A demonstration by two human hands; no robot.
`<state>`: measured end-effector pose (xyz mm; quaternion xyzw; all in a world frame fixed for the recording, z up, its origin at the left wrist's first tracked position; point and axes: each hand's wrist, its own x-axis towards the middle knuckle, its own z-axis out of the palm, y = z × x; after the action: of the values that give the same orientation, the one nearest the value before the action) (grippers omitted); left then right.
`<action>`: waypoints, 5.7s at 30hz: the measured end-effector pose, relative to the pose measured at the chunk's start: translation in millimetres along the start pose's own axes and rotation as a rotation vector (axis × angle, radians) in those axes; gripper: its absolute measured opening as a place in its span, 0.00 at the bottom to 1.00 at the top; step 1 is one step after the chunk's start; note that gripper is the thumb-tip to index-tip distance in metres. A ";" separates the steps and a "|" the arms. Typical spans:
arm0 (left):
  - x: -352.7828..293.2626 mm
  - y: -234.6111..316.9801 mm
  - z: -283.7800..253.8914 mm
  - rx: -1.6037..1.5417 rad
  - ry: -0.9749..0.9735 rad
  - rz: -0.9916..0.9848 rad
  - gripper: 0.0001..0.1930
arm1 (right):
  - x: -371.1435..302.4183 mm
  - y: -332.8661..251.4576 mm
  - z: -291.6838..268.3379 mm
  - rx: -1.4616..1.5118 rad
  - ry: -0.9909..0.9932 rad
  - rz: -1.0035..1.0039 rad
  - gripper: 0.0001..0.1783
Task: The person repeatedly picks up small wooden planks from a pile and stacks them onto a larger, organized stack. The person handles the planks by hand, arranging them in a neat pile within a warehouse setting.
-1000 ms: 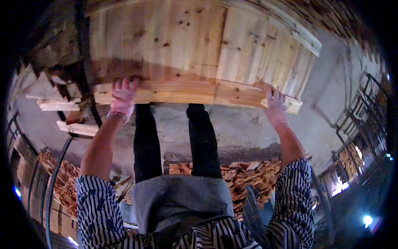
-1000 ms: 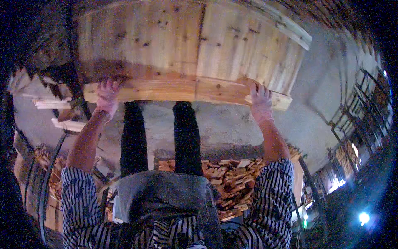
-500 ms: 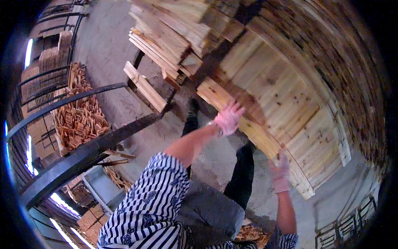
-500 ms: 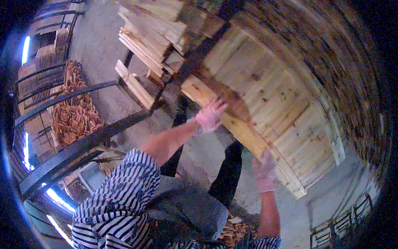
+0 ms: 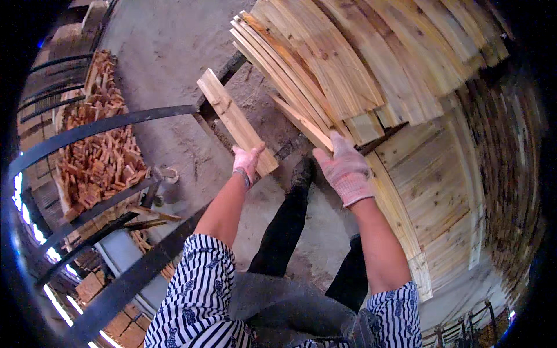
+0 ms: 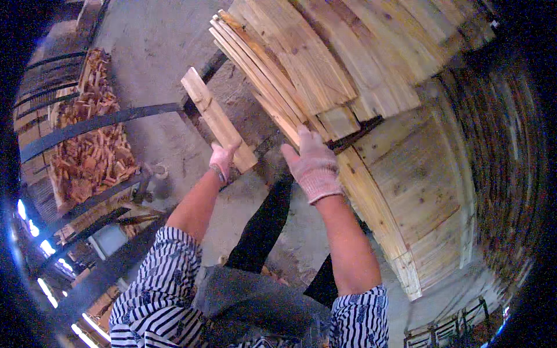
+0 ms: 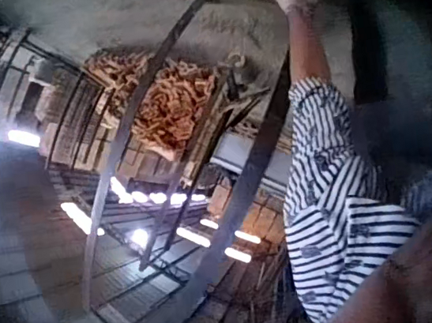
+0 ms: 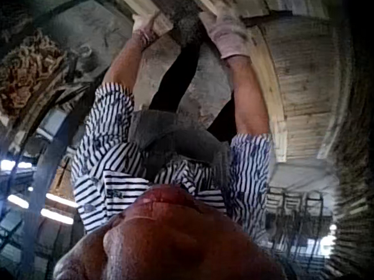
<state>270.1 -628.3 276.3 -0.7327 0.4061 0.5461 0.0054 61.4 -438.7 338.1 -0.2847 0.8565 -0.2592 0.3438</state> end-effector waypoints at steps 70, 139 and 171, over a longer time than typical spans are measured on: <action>-340.9 -81.5 -17.4 0.327 -0.310 -0.035 0.26 | -307.3 47.5 -115.4 0.846 -0.444 0.366 0.65; -246.6 -46.2 423.8 1.605 -0.241 0.759 0.59 | -209.7 360.1 -112.9 0.140 0.419 1.082 0.57; -15.0 11.5 390.3 0.810 -0.519 0.648 0.42 | -101.7 312.6 -83.1 0.053 0.681 0.817 0.46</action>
<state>-48.5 -450.9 136.0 -0.3525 0.7716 0.4829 0.2173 -35.4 -130.4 235.3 0.1811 0.9539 -0.2032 0.1264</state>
